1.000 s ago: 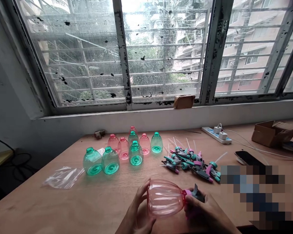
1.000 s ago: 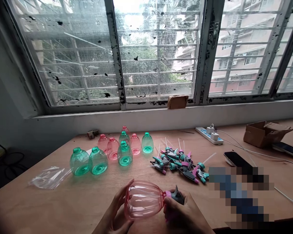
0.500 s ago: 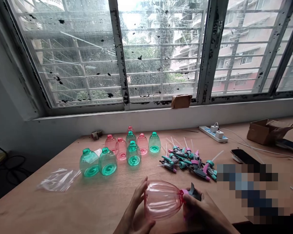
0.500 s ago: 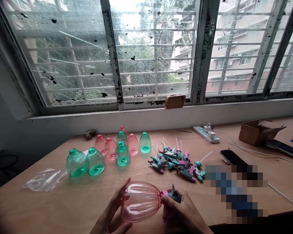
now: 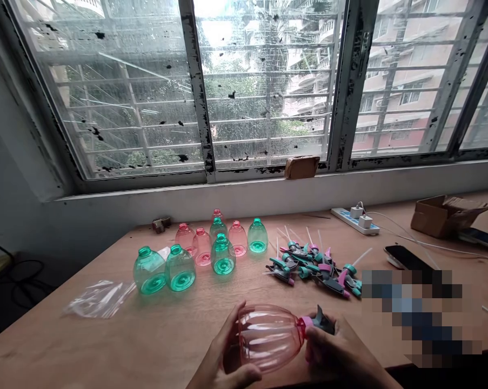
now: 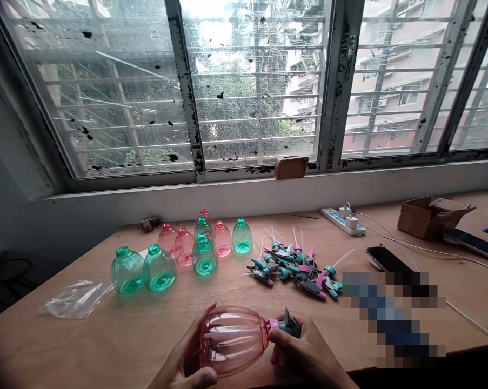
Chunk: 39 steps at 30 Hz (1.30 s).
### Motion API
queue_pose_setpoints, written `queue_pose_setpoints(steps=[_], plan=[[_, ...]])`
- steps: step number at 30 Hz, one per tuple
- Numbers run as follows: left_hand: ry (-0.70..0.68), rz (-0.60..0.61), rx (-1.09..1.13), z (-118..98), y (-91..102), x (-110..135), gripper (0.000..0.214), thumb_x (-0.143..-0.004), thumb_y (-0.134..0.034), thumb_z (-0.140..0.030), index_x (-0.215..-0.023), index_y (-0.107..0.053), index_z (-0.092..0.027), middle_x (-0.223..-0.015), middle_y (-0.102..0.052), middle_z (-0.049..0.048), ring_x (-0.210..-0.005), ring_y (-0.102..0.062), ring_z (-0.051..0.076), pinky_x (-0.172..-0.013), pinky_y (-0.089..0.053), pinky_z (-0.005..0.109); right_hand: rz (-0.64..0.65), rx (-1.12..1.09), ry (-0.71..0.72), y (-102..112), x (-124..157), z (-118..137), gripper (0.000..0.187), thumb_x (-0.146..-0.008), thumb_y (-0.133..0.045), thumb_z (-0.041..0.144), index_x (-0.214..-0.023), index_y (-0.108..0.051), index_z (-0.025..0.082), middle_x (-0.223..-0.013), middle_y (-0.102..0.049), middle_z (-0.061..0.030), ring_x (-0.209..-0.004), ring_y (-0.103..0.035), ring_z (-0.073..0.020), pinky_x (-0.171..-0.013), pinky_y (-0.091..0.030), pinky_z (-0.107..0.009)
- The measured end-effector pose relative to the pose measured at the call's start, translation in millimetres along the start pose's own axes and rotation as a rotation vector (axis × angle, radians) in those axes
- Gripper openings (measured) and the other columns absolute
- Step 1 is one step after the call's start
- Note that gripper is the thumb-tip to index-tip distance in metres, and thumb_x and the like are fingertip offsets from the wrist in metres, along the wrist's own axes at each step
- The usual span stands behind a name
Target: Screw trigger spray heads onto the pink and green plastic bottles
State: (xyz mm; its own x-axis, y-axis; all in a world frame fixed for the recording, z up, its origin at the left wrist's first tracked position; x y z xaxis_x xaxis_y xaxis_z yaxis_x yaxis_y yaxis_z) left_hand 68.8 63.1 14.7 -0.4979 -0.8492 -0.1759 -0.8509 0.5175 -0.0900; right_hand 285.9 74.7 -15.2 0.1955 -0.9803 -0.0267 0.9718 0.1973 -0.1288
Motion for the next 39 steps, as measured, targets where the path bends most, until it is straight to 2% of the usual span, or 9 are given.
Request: queue_pose_setpoints(steps=[5,10,14,21,26,29,33,36,39], plan=[[-0.046,0.001,-0.075,8.3,3.2,-1.2,0.095,-0.064,-0.09,-0.044,-0.145,-0.04,-0.04,-0.154,-0.044,0.0091,-0.132,-0.052,0.036,-0.104,-0.05,0.049,-0.031,-0.026,-0.051,3.2,-0.6,-5.8,0.053,-0.08,-0.06,0.07,-0.065,-0.057,0.019,-0.037,-0.059,0.0043,-0.044,-0.067,-0.0181,-0.047,-0.047,-0.024],[-0.14,0.023,-0.343,-9.3,-0.4,0.1,0.091,-0.066,-0.081,-0.06,-0.145,-0.04,-0.039,-0.153,-0.046,0.0078,-0.137,-0.047,0.038,-0.11,-0.044,0.05,-0.06,-0.026,-0.067,1.7,1.1,-0.7,0.055,-0.083,-0.06,0.066,-0.056,-0.054,0.02,-0.034,-0.057,0.0046,-0.041,-0.065,-0.0149,-0.045,-0.04,-0.021],[-0.216,-0.027,-0.567,-19.8,1.3,4.1,0.087,-0.069,-0.079,-0.058,-0.145,-0.042,-0.037,-0.152,-0.049,0.0091,-0.142,-0.04,0.036,-0.114,-0.041,0.047,-0.067,-0.003,-0.082,1.1,1.2,3.8,0.056,-0.084,-0.059,0.066,-0.053,-0.052,0.02,-0.034,-0.055,0.0058,-0.037,-0.06,-0.0127,-0.042,-0.034,-0.02],[-0.433,-0.057,-0.729,-22.5,-4.5,8.9,0.081,-0.072,-0.08,-0.053,-0.143,-0.043,-0.037,-0.148,-0.053,0.0106,-0.136,-0.051,0.034,-0.113,-0.042,0.043,-0.026,-0.044,-0.121,0.4,-6.1,-0.8,0.054,-0.081,-0.06,0.068,-0.055,-0.049,0.022,-0.03,-0.042,0.0117,-0.037,-0.063,-0.0156,-0.04,-0.04,-0.02],[-0.393,-0.052,-0.712,-17.4,-3.5,5.6,0.08,-0.074,-0.08,-0.051,-0.143,-0.043,-0.034,-0.147,-0.051,0.0117,-0.138,-0.047,0.035,-0.113,-0.041,0.045,-0.038,-0.063,-0.133,2.7,-7.6,-2.6,0.059,-0.08,-0.06,0.07,-0.048,-0.048,0.022,-0.032,-0.046,0.007,-0.035,-0.06,-0.0172,-0.039,-0.043,-0.024],[-0.332,-0.063,-0.645,-12.9,0.8,2.9,0.081,-0.076,-0.081,-0.041,-0.144,-0.038,-0.033,-0.15,-0.047,0.0124,-0.14,-0.043,0.037,-0.113,-0.041,0.048,-0.048,-0.097,-0.038,8.6,-2.4,2.8,0.059,-0.072,-0.064,0.075,-0.074,-0.067,0.016,-0.044,-0.062,0.0006,-0.042,-0.061,-0.0192,-0.044,-0.045,-0.027],[-0.199,-0.105,-0.651,-3.6,7.6,0.3,0.094,-0.068,-0.087,-0.025,-0.144,-0.034,-0.035,-0.147,-0.053,0.0096,-0.131,-0.055,0.035,-0.112,-0.044,0.046,-0.037,-0.191,0.287,18.8,9.3,15.6,0.084,-0.069,-0.047,0.088,-0.109,-0.071,0.018,-0.074,-0.072,-0.0083,-0.072,-0.065,-0.0286,-0.069,-0.053,-0.039],[-0.163,-0.107,-0.752,2.1,9.0,-0.5,0.094,-0.067,-0.088,-0.027,-0.144,-0.035,-0.034,-0.144,-0.056,0.0097,-0.13,-0.056,0.035,-0.111,-0.045,0.047,-0.011,-0.109,0.294,17.7,12.0,4.7,0.083,-0.045,-0.081,0.076,-0.109,-0.071,0.024,-0.087,-0.072,-0.0086,-0.075,-0.064,-0.031,-0.069,-0.054,-0.042],[-0.204,-0.056,-0.92,10.4,5.5,-2.7,0.097,-0.07,-0.085,-0.037,-0.15,-0.03,-0.031,-0.15,-0.051,0.0147,-0.137,-0.048,0.039,-0.113,-0.042,0.051,-0.004,0.073,0.187,10.5,11.3,-6.5,0.076,-0.045,-0.097,0.045,-0.113,-0.07,0.029,-0.095,-0.075,-0.0081,-0.092,-0.067,-0.0351,-0.086,-0.053,-0.048]])
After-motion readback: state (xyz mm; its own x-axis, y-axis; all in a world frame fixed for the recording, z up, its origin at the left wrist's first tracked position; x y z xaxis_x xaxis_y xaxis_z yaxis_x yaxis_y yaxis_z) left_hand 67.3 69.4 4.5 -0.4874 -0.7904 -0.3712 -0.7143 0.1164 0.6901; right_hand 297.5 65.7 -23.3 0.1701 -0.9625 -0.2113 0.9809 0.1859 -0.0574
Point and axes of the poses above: each hand's wrist, its own x-axis away from the middle knuckle, its own y-axis out of the back of the hand, z = x × y, the point moved 8 cm from there along -x, towards the middle knuckle
